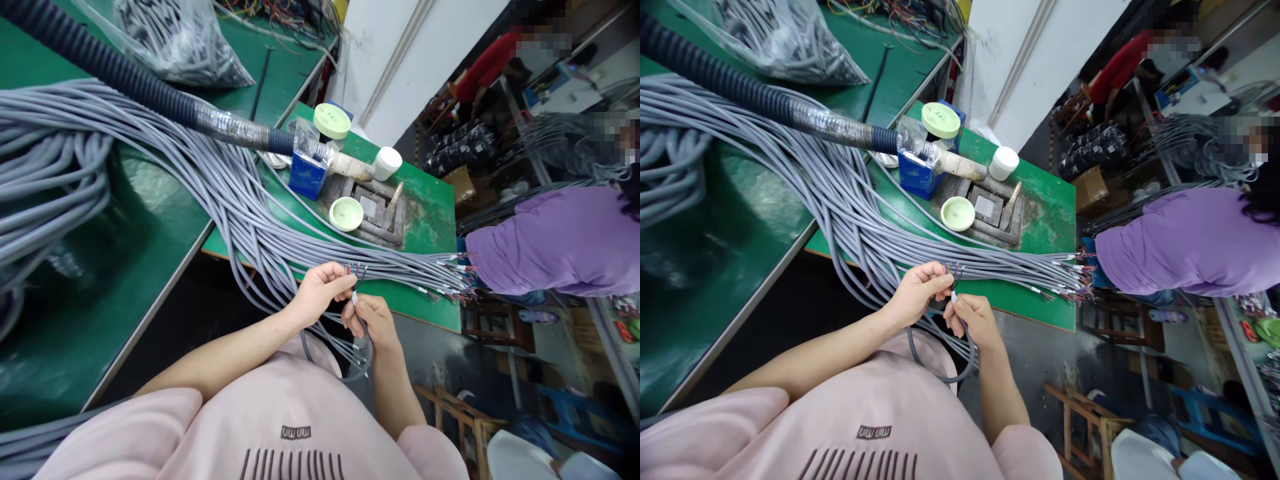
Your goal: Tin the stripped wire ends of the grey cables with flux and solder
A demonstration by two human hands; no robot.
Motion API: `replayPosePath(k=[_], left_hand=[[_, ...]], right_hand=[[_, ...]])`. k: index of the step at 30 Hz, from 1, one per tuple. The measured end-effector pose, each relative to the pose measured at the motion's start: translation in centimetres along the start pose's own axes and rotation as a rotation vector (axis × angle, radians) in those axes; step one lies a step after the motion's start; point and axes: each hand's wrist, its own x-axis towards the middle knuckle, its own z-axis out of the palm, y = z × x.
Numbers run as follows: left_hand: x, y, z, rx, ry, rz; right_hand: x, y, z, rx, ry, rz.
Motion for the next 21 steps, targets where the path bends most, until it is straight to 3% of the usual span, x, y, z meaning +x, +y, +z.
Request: replayPosePath(k=[11,21], left_hand=[[0.2,0.2,-0.1,-0.206,-0.035,-0.226],[0.0,0.0,-0.1,-0.097,0.027,-0.098]], right_hand=[[0.1,0.4,-0.4,-0.034,0.003,-0.044],[0.0,-0.9,-0.2,-0.224,0.083,-0.043]])
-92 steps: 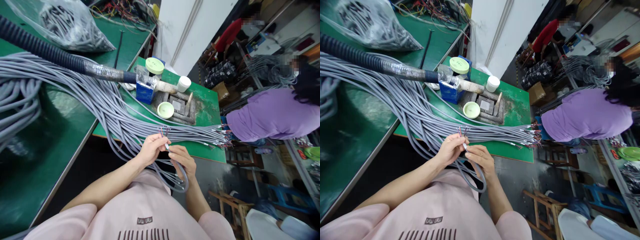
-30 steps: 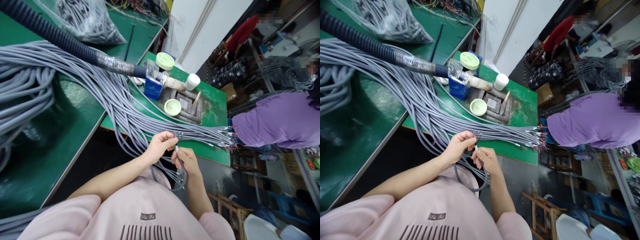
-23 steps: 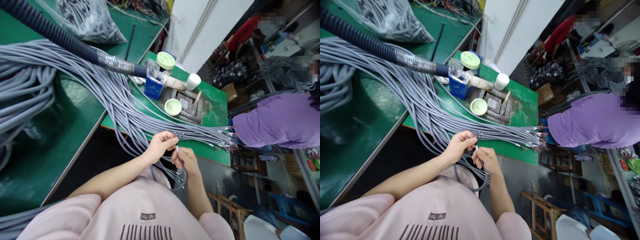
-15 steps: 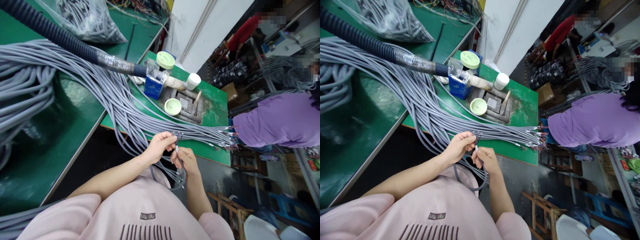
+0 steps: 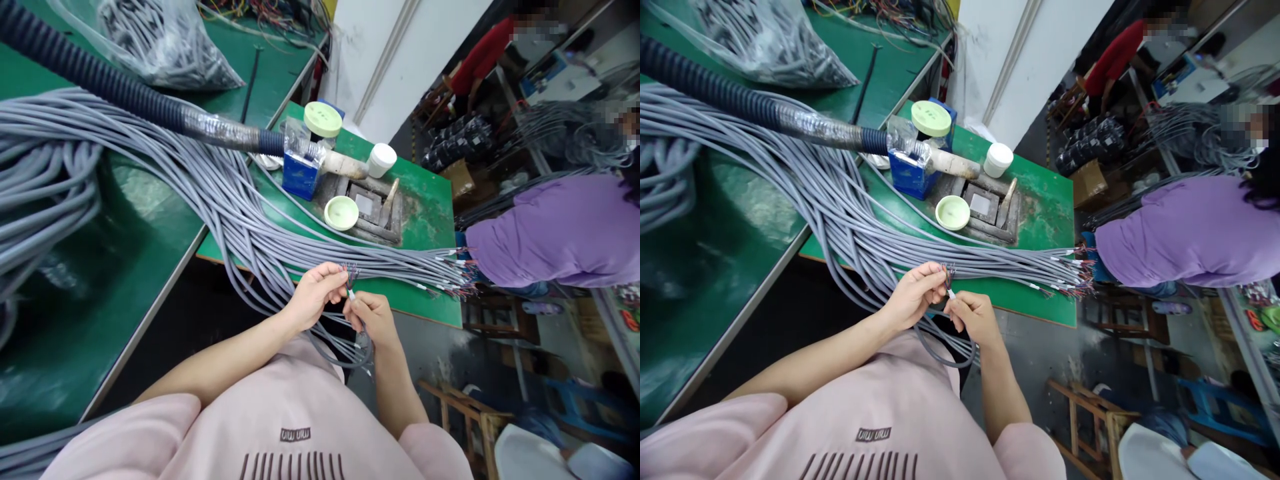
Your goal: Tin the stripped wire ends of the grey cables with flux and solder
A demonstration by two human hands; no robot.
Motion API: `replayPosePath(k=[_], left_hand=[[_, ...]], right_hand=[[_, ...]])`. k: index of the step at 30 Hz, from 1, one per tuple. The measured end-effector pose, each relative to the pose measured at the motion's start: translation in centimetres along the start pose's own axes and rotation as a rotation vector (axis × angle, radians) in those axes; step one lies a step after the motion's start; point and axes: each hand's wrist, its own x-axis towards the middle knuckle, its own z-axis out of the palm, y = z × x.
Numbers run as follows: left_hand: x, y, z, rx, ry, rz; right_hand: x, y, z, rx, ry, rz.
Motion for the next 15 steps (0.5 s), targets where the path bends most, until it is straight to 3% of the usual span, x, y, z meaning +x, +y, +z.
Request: replayPosePath(k=[6,15], left_hand=[[-0.3,0.0,-0.3,0.122,0.104,0.386],[-1.2,1.1,0.4,0.336,0.094,0.365]], right_hand=[[-0.1,0.4,-0.1,0.013,0.012,0.019],[0.0,0.2,0.0,-0.016,0.018,0.017]])
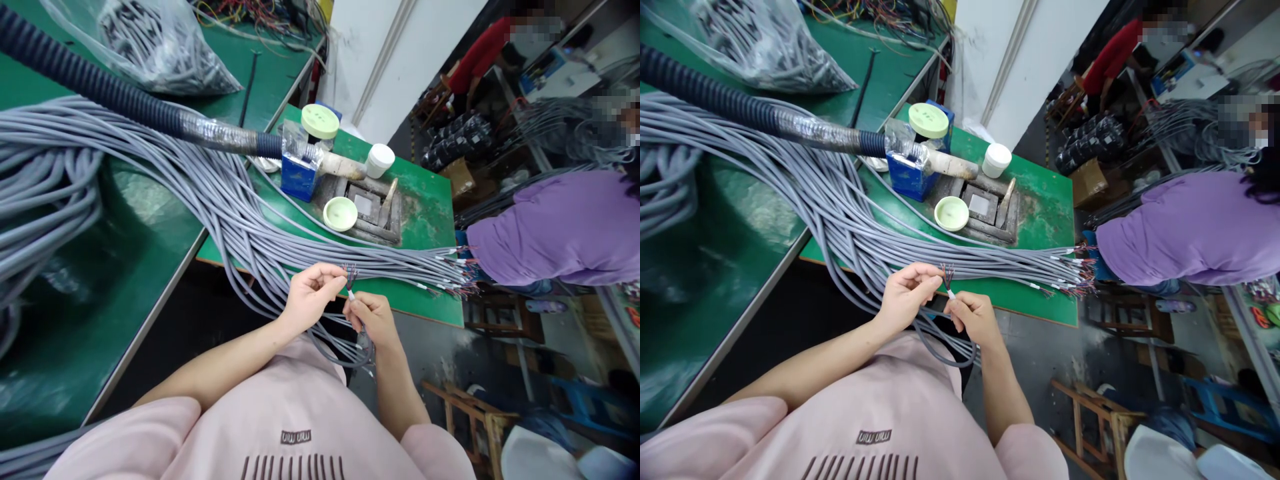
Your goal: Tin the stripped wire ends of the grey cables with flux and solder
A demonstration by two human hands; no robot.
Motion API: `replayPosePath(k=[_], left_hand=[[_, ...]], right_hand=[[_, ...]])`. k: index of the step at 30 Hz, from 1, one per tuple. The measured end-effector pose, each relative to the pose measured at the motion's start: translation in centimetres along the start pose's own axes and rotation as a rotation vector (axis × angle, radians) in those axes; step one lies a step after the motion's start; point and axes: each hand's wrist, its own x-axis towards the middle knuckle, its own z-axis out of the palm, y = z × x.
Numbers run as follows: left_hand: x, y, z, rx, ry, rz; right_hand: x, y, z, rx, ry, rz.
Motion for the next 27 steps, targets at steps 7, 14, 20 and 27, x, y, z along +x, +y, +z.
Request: replayPosePath(k=[7,14,20,27], left_hand=[[0.08,-0.34,-0.16,0.033,-0.017,-0.018],[0.25,-0.80,-0.34,0.072,-0.024,-0.017],[0.61,-0.56,-0.36,0.085,-0.041,-0.039],[0.97,-0.32,-0.31,0.098,-0.047,-0.051]], right_hand=[[-0.09,-0.18,-0.01,-0.034,0.011,-0.012],[-0.03,-0.36,0.02,-0.050,0.013,-0.008],[0.04,-0.16,-0.02,-0.095,0.017,-0.001],[0.15,-0.38,-0.09,-0.170,0.040,-0.006]])
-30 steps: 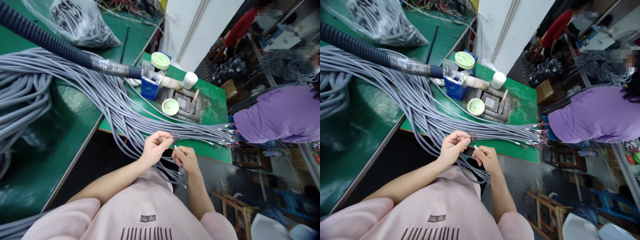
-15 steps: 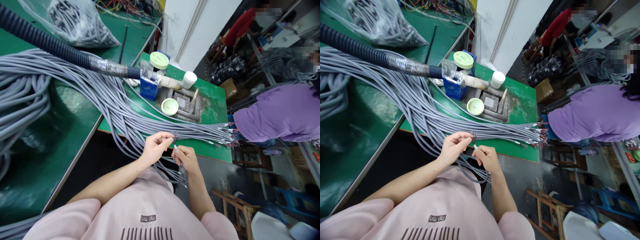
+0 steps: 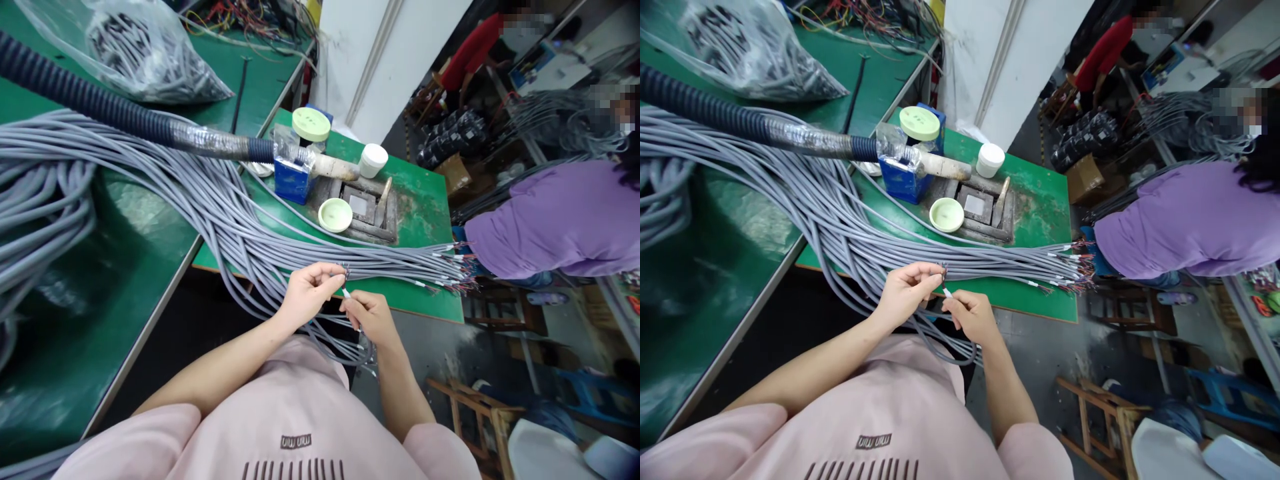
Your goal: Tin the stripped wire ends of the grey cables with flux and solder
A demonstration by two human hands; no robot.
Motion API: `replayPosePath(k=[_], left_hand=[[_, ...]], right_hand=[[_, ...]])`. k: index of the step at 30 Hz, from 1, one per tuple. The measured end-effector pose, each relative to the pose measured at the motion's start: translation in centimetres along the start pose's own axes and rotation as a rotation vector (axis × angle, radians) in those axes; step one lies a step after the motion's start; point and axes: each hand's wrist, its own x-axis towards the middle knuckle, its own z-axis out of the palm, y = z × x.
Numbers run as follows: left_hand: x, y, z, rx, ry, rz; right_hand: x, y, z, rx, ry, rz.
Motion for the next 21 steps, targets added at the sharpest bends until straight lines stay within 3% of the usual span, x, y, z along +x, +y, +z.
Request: replayPosePath(k=[9,16,21], left_hand=[[0.3,0.0,0.0,0.031,-0.060,-0.011],[-0.6,-0.9,0.6,0.004,0.015,0.143],[-1.0,-1.2,0.9,0.017,0.050,0.195]], right_hand=[[-0.1,-0.6,-0.1,-0.022,-0.002,0.040],[0.4,-1.4,-1.2,0.252,-0.039,0.127],[1.2,-2.7,-1.4,0.211,-0.124,0.131]])
